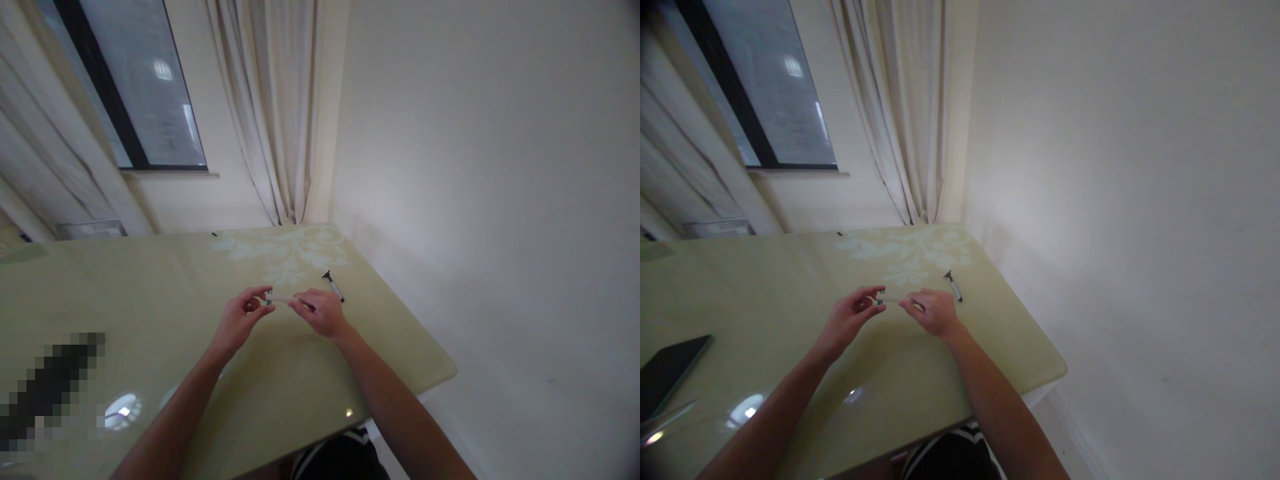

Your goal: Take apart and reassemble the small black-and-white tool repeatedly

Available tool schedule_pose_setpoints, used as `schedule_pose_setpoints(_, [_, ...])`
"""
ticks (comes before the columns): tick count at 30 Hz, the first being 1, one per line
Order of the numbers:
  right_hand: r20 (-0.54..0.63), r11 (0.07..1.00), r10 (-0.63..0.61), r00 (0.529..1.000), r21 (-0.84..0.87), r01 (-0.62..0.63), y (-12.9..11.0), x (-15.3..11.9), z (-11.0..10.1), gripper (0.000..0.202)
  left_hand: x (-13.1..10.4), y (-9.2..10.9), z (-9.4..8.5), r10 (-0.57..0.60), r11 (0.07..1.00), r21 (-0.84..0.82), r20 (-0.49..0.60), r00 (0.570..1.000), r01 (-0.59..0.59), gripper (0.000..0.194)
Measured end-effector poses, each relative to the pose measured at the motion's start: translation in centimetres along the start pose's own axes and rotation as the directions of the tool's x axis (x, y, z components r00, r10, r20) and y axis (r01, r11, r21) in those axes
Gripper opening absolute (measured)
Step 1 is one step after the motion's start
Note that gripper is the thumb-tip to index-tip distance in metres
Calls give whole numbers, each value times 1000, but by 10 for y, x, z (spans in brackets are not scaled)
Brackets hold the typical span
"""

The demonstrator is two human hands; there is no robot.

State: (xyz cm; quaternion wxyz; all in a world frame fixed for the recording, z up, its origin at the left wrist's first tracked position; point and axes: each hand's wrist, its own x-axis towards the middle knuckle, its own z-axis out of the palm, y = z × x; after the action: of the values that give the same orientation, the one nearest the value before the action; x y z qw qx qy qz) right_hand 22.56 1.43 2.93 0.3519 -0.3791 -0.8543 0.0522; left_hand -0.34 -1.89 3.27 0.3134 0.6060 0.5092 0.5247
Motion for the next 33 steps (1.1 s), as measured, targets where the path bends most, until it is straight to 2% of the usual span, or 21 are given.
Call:
schedule_pose_setpoints(2, [22,999,-35,999,17,35,-2,0,0,54,0,-1,-1,3,1000,-6,6,1000,-3,46])
schedule_pose_setpoints(8, [-35,991,116,993,-63,-118,7,2,-2,57,0,-3,1,-4,1000,-2,-6,1000,4,44])
schedule_pose_setpoints(15, [34,999,-26,999,35,25,0,0,-1,54,-2,-2,1,-20,999,-36,25,999,21,47])
schedule_pose_setpoints(21, [-23,989,139,990,-52,-140,12,3,-3,57,0,-2,1,-40,997,-65,8,999,41,48])
schedule_pose_setpoints(23, [-26,992,124,992,-28,-125,11,2,-3,57,0,-3,1,-45,997,-67,3,999,45,49])
schedule_pose_setpoints(28, [28,999,-3,1000,53,1,2,1,0,55,-1,-3,1,-47,996,-68,17,999,48,50])
schedule_pose_setpoints(33, [-24,989,143,989,-41,-144,19,3,-2,57,-1,1,1,-39,996,-82,8,999,40,49])
